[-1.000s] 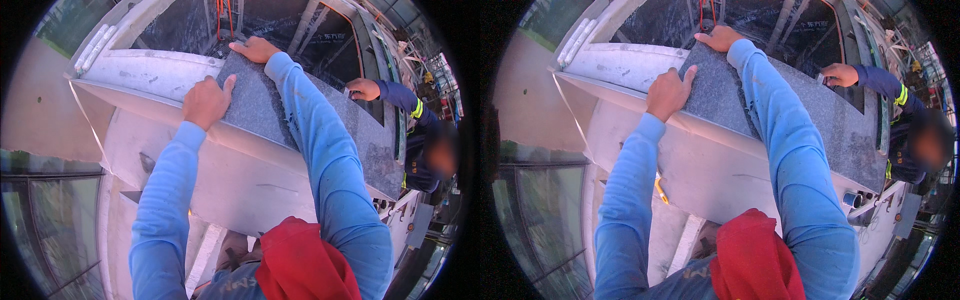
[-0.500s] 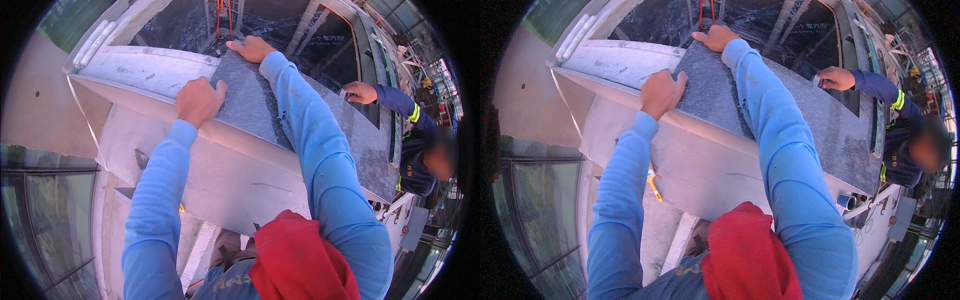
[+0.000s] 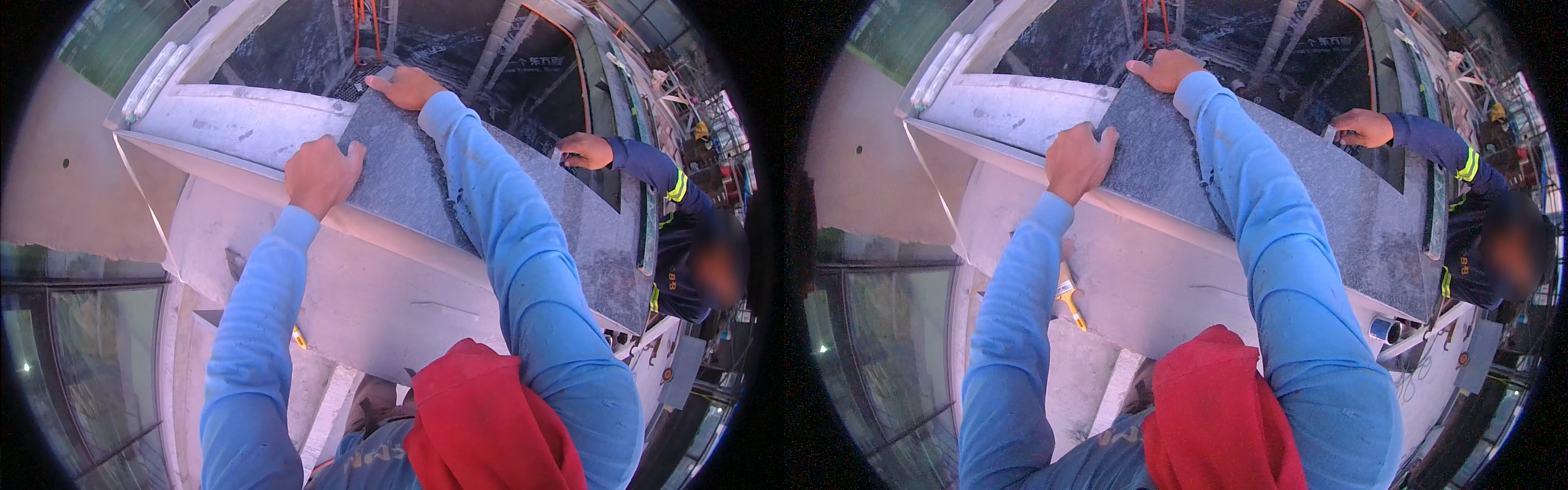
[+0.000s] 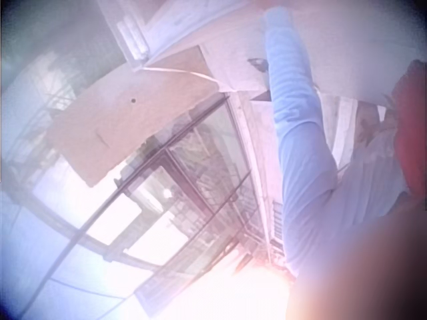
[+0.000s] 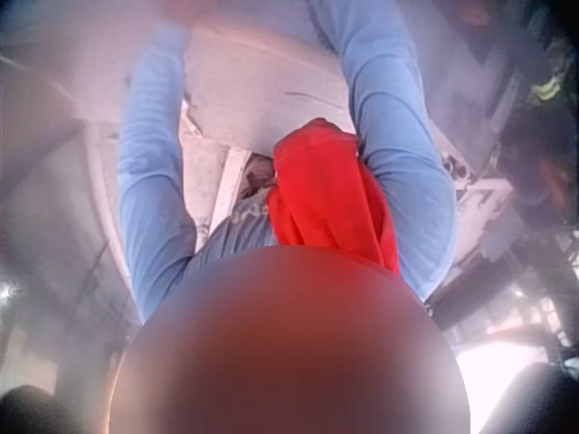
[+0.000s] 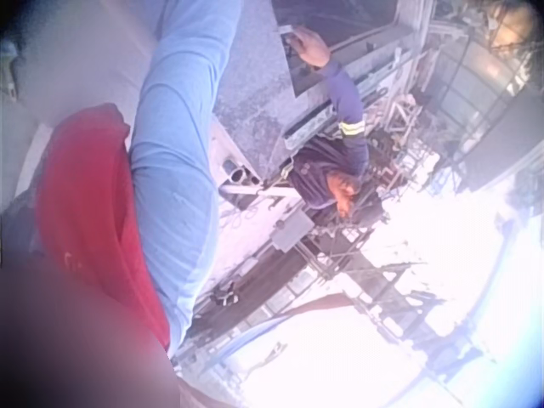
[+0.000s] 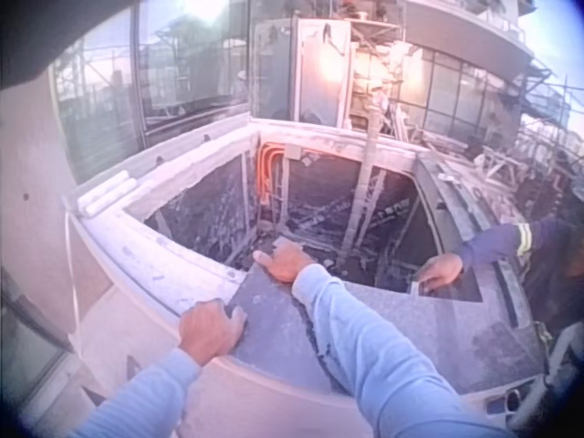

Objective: The person positions a large stone tile on a curved stair tread, applies adhesive with a trowel, and presses the tile into place. The person repeatedly adjusts the tile's position and uses a trowel to spread adhesive on the stair surface.

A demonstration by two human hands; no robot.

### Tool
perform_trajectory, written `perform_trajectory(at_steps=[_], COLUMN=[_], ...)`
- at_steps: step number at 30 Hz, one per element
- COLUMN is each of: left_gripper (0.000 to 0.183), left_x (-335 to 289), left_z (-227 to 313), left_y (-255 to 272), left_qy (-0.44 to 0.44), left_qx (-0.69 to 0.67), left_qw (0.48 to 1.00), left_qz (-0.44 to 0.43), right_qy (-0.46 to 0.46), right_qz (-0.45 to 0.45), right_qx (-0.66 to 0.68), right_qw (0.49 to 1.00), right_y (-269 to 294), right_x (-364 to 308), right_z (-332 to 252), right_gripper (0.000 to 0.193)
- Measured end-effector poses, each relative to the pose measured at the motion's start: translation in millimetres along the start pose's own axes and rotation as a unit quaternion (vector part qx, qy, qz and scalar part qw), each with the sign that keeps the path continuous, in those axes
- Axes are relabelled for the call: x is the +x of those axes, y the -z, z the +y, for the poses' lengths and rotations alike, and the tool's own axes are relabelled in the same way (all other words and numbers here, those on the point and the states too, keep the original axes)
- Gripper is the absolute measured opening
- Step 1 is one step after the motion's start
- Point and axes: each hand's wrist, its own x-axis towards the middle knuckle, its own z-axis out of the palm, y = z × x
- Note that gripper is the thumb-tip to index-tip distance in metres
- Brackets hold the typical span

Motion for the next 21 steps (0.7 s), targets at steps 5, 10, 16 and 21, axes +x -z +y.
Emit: perform_trajectory(at_steps=[5, 10, 16, 21], left_gripper=[0.054, 0.054, 0.05, 0.048], left_x=[0.6, 5.2, 9.6, 10.9], left_z=[-9.5, -12.6, -17.7, -21.5], left_y=[-7.3, -19.3, -21.1, -24.1], left_qy=[-0.018, -0.06, -0.095, -0.103], left_qx=[0.009, 0.013, 0.052, 0.027], left_qw=[1.0, 0.998, 0.994, 0.993], left_qz=[0.007, 0.027, 0.033, 0.043], right_qy=[-0.029, -0.049, -0.008, -0.016], right_qz=[0.009, 0.028, 0.019, -0.007], right_qx=[-0.002, 0.035, 0.069, 0.072], right_qw=[1.0, 0.998, 0.997, 0.997], right_y=[6.6, 19.1, 25.6, 18.3], right_x=[-14.1, -40.9, -44.8, -34.3], right_z=[-13.6, -15.8, -13.7, -10.5], right_gripper=[0.087, 0.078, 0.072, 0.068])
